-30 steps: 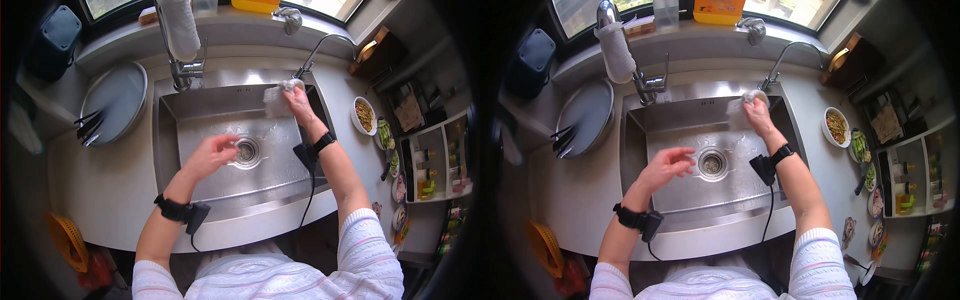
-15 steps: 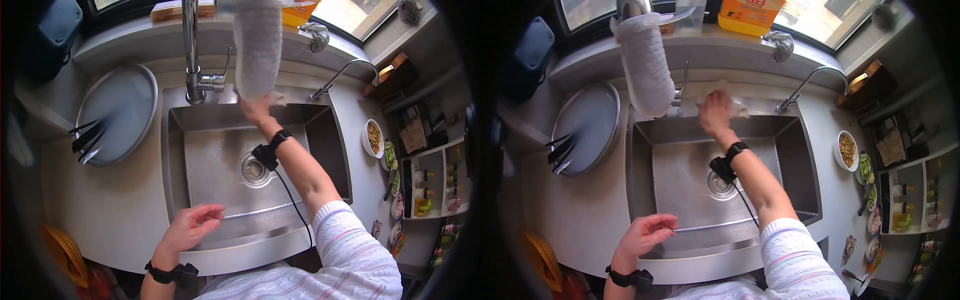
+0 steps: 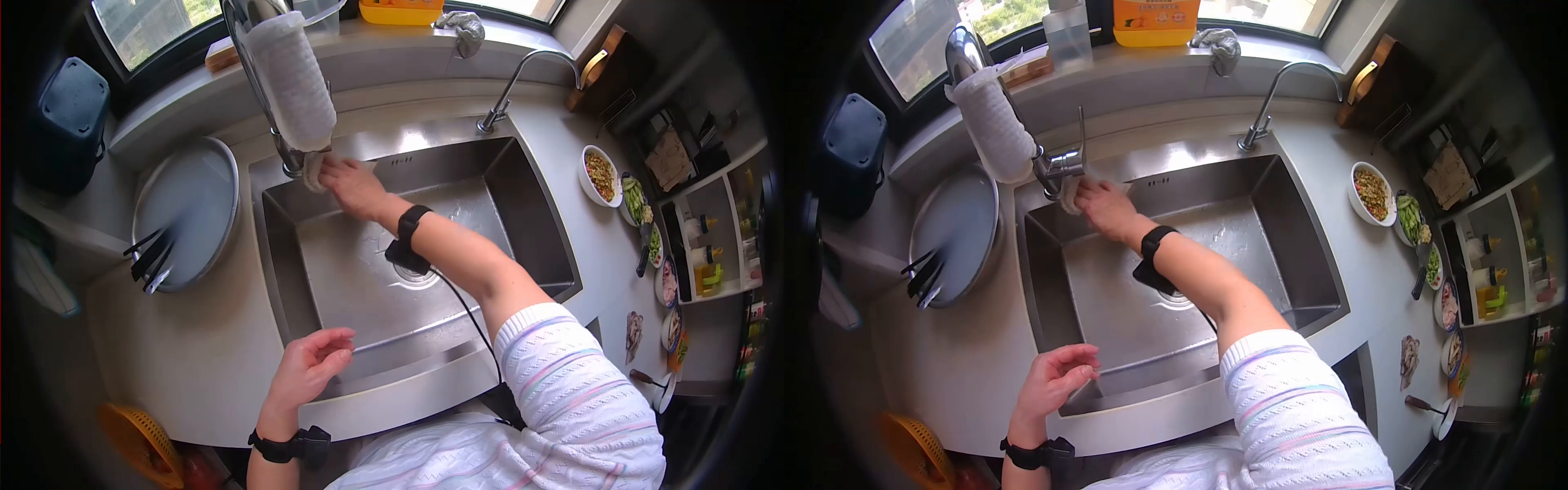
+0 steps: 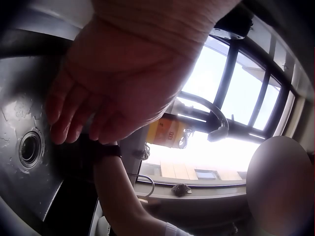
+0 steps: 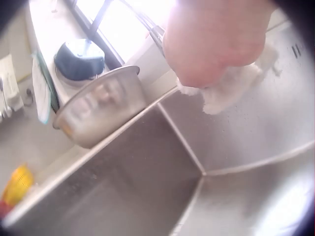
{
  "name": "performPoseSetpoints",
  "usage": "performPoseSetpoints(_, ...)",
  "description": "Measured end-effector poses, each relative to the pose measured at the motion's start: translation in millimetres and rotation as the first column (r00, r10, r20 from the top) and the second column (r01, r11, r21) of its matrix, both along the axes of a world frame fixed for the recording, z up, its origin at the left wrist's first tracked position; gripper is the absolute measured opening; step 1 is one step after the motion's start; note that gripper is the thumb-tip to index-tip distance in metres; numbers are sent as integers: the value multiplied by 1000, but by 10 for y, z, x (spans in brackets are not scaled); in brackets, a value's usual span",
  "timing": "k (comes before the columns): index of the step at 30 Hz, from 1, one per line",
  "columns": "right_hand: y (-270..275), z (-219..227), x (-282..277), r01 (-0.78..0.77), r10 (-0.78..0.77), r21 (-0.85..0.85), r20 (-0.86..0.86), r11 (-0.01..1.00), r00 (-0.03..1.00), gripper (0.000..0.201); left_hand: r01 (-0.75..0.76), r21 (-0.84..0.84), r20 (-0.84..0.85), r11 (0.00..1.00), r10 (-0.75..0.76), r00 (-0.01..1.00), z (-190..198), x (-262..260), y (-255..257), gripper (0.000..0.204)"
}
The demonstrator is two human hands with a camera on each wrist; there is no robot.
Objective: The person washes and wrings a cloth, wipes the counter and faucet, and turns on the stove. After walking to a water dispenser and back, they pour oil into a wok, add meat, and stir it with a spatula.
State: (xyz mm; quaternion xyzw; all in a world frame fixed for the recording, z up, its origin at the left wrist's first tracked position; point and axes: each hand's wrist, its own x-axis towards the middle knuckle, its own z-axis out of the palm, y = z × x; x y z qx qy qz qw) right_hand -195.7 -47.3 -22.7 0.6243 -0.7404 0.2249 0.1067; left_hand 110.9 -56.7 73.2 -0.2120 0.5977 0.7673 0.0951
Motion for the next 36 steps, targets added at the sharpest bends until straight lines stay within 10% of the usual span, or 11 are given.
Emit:
performPoseSetpoints(7,1123,-127,-910,343,-342,68,-24,937,939,46,-72,-107,-87,992,63,994,-15,287,-36,26)
performPoseSetpoints(13,1313,233,-1516,684,-773,466,-2,561,635,27,-71,-141,-100,987,57,993,-22,513,-64,25)
performPoseSetpoints(18,126,-270,-854,427,-425,66,-44,902,904,26,-145,-66,-120,987,137,983,-67,566,-53,26)
performPoseSetpoints(23,-318,-178,207,158,-156,-119,27,980,987,23,-164,62,-102,985,169,980,15,592,-81,26)
performPoseSetpoints(25,-231,-88,470,3,-135,294,432,956,892,22,-112,15,-93,994,113,989,43,569,-110,27)
performPoseSetpoints(28,222,-83,809,64,-106,188,221,980,970,25,-113,-27,-62,993,111,992,27,479,-127,27)
performPoseSetpoints(33,784,256,854,19,-161,381,346,924,924,27,-93,-157,-129,983,73,989,-110,52,-158,35)
performPoseSetpoints(36,1052,657,1131,-41,-142,261,643,964,752,32,-171,-635,-340,754,-73,937,-144,-325,-73,57)
